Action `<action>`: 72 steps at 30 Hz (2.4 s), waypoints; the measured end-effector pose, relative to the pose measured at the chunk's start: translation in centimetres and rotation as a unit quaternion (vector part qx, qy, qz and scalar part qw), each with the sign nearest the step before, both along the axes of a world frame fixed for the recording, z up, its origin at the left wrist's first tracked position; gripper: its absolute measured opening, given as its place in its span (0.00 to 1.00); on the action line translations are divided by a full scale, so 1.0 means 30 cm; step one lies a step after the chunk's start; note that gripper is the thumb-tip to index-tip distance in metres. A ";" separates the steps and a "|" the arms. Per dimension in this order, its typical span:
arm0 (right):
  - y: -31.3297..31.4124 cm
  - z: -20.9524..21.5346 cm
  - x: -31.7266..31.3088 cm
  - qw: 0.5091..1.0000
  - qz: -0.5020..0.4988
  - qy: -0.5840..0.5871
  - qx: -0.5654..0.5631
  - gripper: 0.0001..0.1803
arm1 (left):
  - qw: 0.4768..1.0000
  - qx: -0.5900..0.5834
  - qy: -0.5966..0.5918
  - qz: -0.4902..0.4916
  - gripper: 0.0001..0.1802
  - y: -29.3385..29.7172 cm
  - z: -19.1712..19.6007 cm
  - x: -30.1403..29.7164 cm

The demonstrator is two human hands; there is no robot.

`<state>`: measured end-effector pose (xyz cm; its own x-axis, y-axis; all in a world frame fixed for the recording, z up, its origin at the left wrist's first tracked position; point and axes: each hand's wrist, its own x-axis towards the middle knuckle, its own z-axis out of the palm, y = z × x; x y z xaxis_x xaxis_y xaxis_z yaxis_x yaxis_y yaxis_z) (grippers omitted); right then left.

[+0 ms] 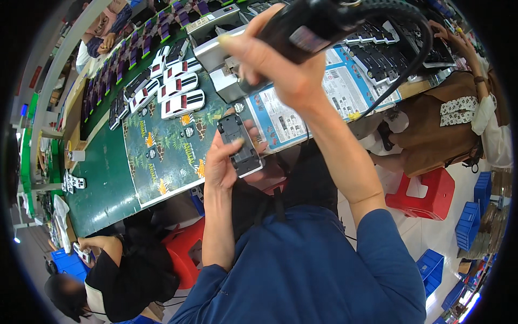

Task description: Assembling small electronic devices using an electric screwdriver on a factory production line.

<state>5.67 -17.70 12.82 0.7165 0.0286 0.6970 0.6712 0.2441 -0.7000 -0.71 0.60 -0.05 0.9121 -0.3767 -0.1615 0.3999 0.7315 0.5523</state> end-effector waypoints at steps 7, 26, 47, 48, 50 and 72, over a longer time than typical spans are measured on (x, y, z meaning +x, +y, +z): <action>-0.012 -0.018 0.020 0.993 -0.003 0.020 0.120 0.07 | 0.998 -0.054 0.010 0.007 0.46 0.027 -0.044 0.003; 0.078 -0.128 -0.169 0.981 -0.052 0.164 -0.092 0.23 | 0.974 -0.024 -0.095 0.203 0.40 -0.013 0.236 0.118; 0.109 -0.138 -0.227 0.980 -0.101 0.135 -0.105 0.36 | 0.956 -0.030 -0.121 0.265 0.41 -0.091 0.353 0.105; 0.107 -0.136 -0.229 0.978 -0.113 0.132 -0.113 0.36 | 0.956 -0.029 -0.121 0.264 0.41 -0.091 0.353 0.101; 0.095 -0.122 -0.234 0.972 -0.134 0.125 -0.145 0.36 | 0.960 -0.034 -0.122 0.251 0.40 -0.088 0.355 0.094; 0.032 -0.155 -0.253 0.964 -0.183 0.066 -0.182 0.45 | 0.966 -0.062 -0.096 0.233 0.37 -0.114 0.364 0.061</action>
